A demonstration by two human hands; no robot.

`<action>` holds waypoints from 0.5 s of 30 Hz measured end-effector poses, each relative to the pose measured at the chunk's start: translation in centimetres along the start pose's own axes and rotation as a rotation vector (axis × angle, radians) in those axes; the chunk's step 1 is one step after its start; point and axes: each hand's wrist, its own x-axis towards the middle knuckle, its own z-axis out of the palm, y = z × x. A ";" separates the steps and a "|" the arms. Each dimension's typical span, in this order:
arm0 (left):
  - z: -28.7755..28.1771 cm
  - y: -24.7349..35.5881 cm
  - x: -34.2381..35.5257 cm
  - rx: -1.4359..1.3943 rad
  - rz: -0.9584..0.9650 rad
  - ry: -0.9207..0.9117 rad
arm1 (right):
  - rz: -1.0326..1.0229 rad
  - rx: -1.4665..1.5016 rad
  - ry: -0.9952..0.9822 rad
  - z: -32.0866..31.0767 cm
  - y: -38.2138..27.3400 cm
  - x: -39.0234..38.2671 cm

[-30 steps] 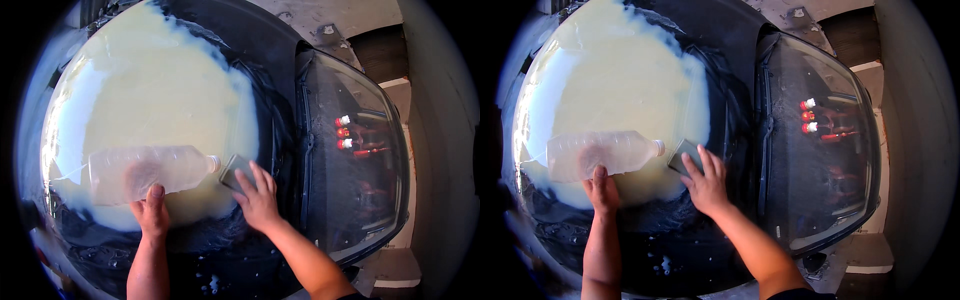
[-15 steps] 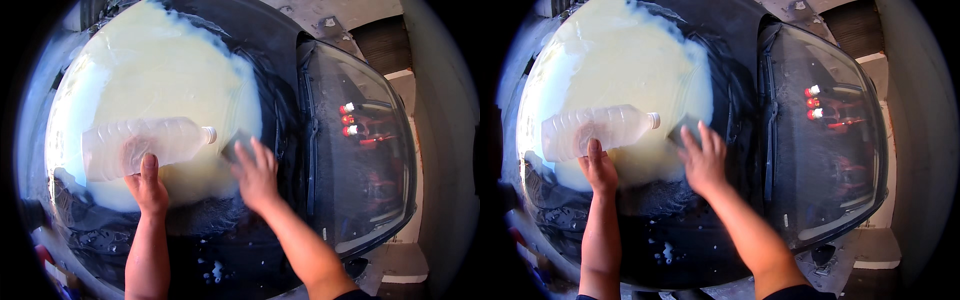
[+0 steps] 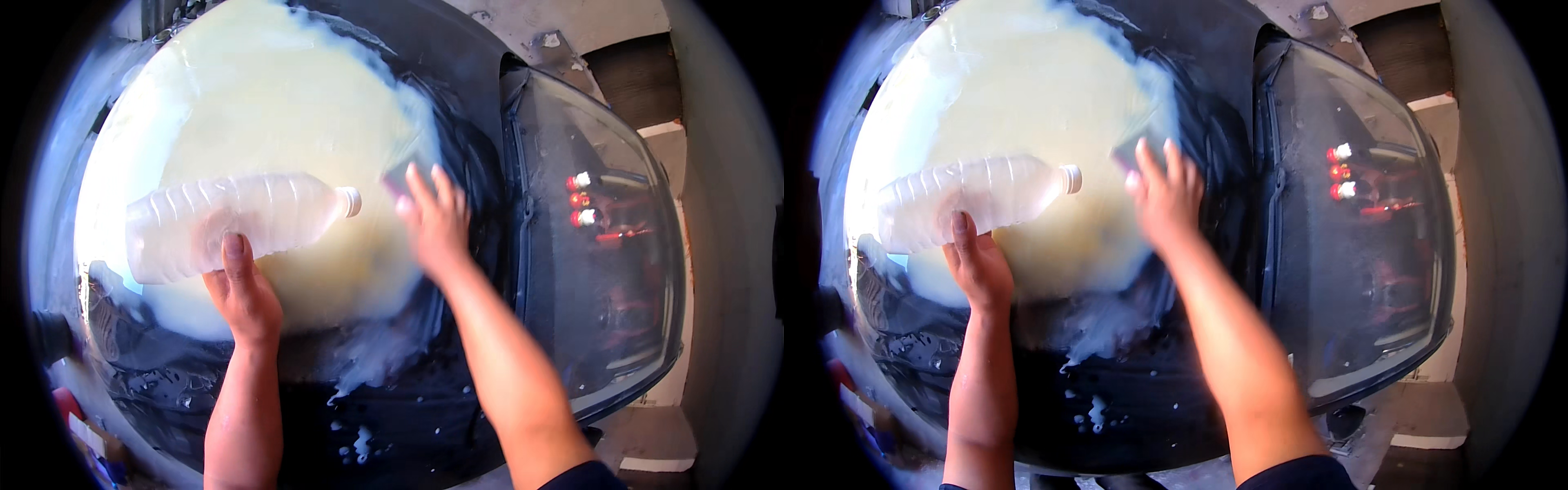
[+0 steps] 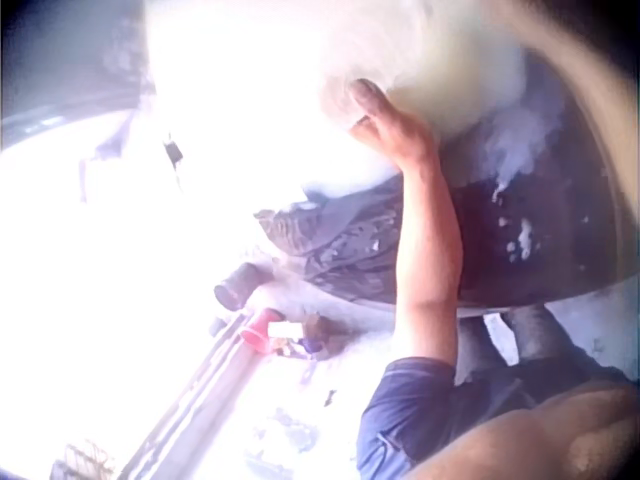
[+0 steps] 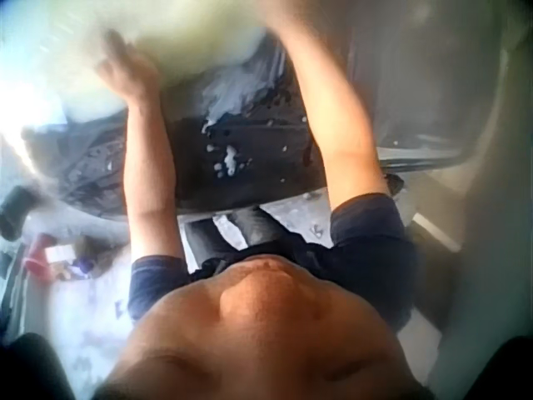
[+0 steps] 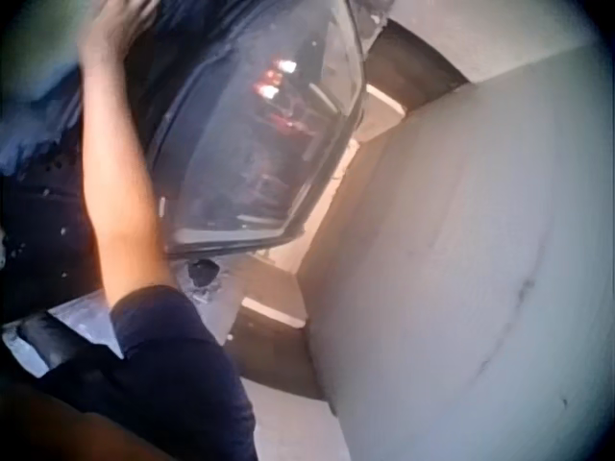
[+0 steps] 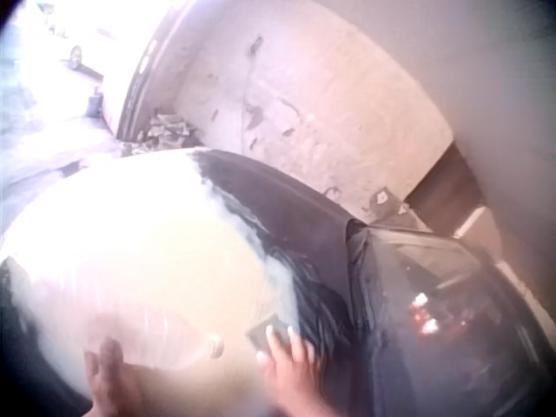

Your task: The person sands a large area on a car hood covered with a light-colored substance using a purple sanding block. They repeatedly pour water from a plastic bottle onto the surface while sanding in circular and back-and-forth motions. The person occasionally pauses to wipe the surface with their hand.

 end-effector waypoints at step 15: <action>0.9 0.4 -0.3 0.033 -0.068 -0.021 | 0.092 -0.043 -0.011 0.7 1.0 4.2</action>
